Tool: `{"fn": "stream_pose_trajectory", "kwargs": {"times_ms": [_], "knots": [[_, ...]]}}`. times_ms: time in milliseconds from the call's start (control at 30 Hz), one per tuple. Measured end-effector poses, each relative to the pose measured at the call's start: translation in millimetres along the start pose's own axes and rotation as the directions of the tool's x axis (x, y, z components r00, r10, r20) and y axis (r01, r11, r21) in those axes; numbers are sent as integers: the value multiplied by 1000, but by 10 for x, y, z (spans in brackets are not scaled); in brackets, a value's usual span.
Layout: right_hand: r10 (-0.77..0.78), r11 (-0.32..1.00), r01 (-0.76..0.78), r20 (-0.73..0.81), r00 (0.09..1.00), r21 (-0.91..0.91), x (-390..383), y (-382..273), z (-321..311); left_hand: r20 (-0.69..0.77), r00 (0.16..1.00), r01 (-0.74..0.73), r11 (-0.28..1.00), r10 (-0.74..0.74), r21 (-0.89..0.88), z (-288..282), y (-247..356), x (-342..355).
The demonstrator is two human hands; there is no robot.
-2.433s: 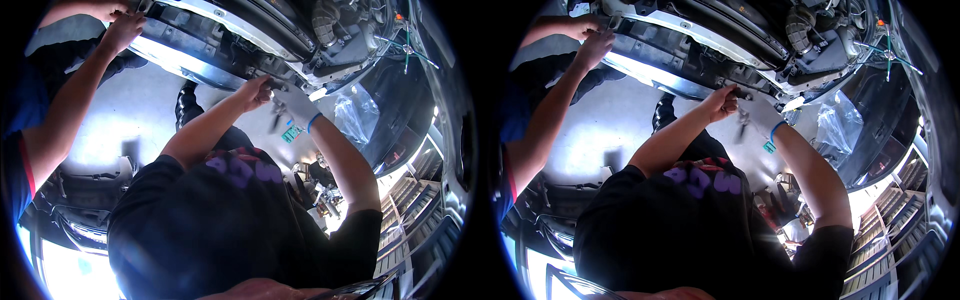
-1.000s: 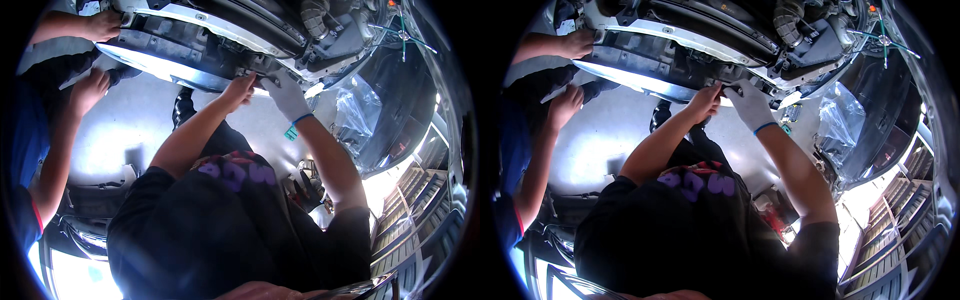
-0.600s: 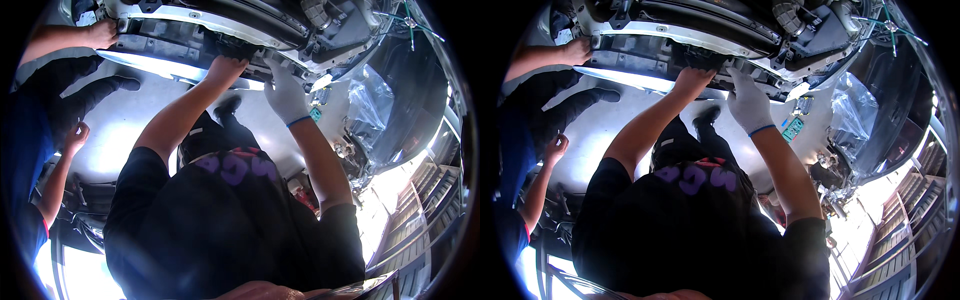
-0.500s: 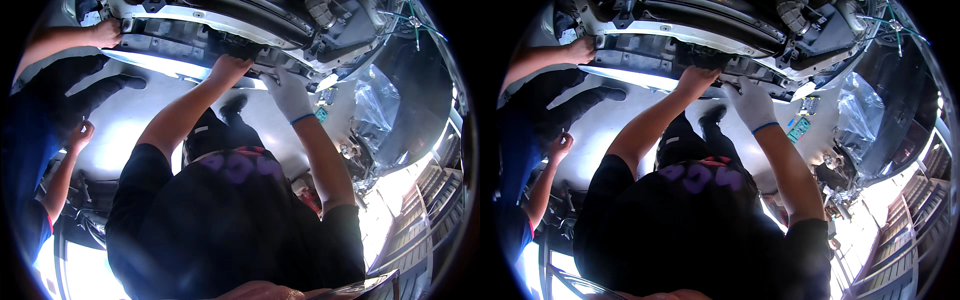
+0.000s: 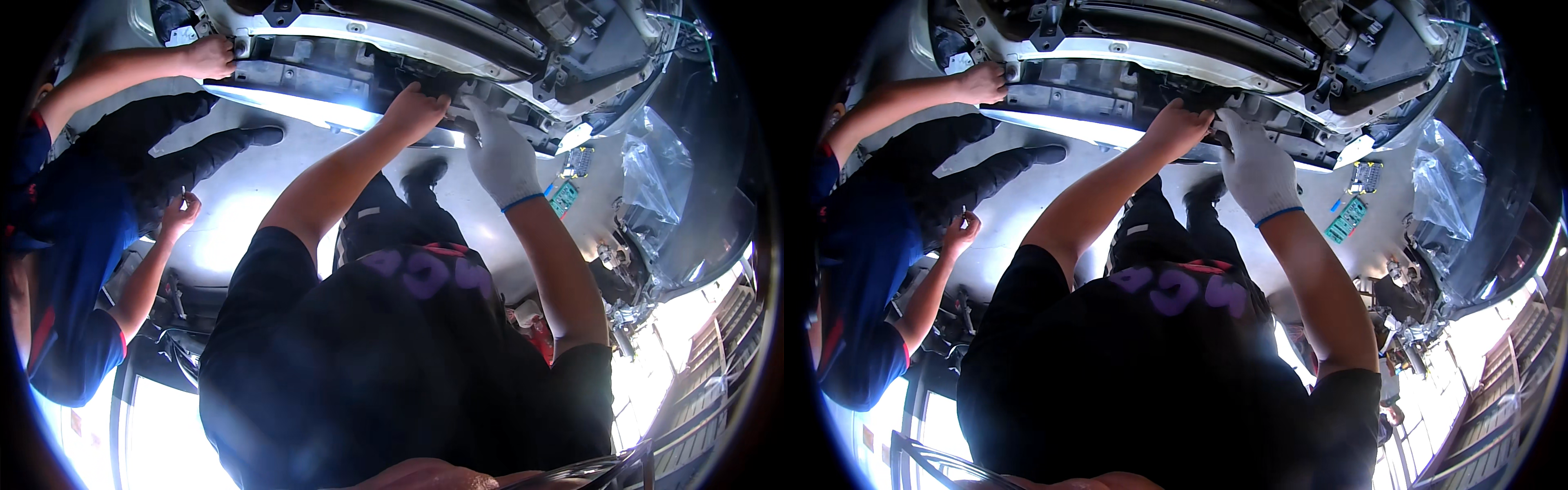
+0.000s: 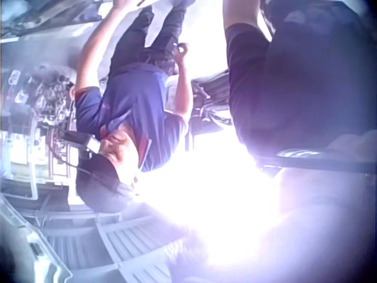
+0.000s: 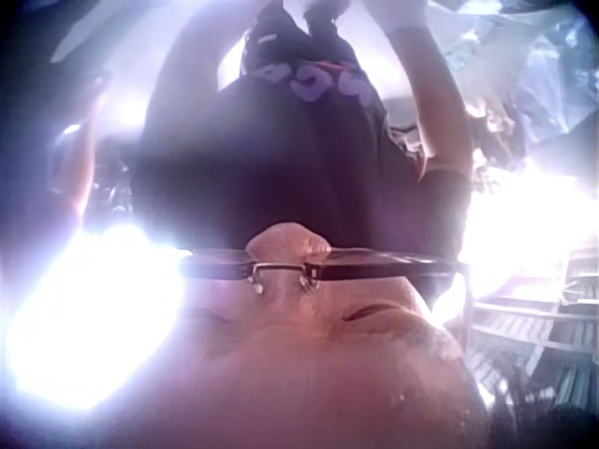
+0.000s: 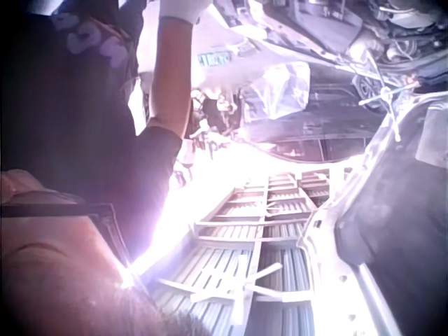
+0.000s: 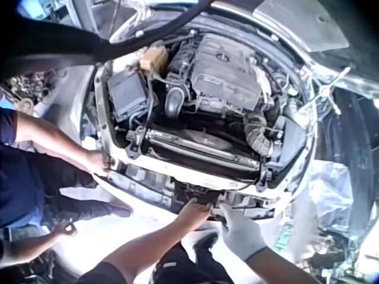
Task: The person removes clips from a car's plastic radiator cover using a pry tool and takes off the panel. Then, the person selects a socket driver from a toolkit and unscrews bolts along the car's front bumper assembly.
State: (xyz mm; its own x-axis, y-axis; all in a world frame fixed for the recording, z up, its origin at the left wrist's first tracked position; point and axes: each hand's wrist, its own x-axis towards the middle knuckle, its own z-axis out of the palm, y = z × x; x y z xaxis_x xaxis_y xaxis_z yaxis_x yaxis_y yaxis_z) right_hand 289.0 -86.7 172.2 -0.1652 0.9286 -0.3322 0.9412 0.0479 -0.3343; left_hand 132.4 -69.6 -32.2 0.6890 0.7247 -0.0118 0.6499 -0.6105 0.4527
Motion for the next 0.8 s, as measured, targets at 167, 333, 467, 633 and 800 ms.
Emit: {"fn": "stream_pose_trajectory", "kwargs": {"times_ms": [167, 333, 467, 633, 800], "knots": [[65, 998, -64, 95, 993, -8, 5, -8, -28, -10, 999, -32, 999, 32, -37, 33, -59, -1], [164, 985, -145, 239, 957, -95, 14, 67, 1, -8, 998, -60, 997, 59, -46, 72, -76, 6], [89, 996, -87, 121, 989, -22, 25, -12, -55, -6, 998, -69, 994, 69, -83, 106, -124, 32], [58, 998, -55, 115, 992, -32, 52, 33, -80, -16, 997, -81, 990, 80, -118, 108, -116, 44], [-24, 1000, 24, -55, 998, -1, -4, 27, -27, -15, 996, -88, 990, 87, -113, 77, -106, 65]]}}
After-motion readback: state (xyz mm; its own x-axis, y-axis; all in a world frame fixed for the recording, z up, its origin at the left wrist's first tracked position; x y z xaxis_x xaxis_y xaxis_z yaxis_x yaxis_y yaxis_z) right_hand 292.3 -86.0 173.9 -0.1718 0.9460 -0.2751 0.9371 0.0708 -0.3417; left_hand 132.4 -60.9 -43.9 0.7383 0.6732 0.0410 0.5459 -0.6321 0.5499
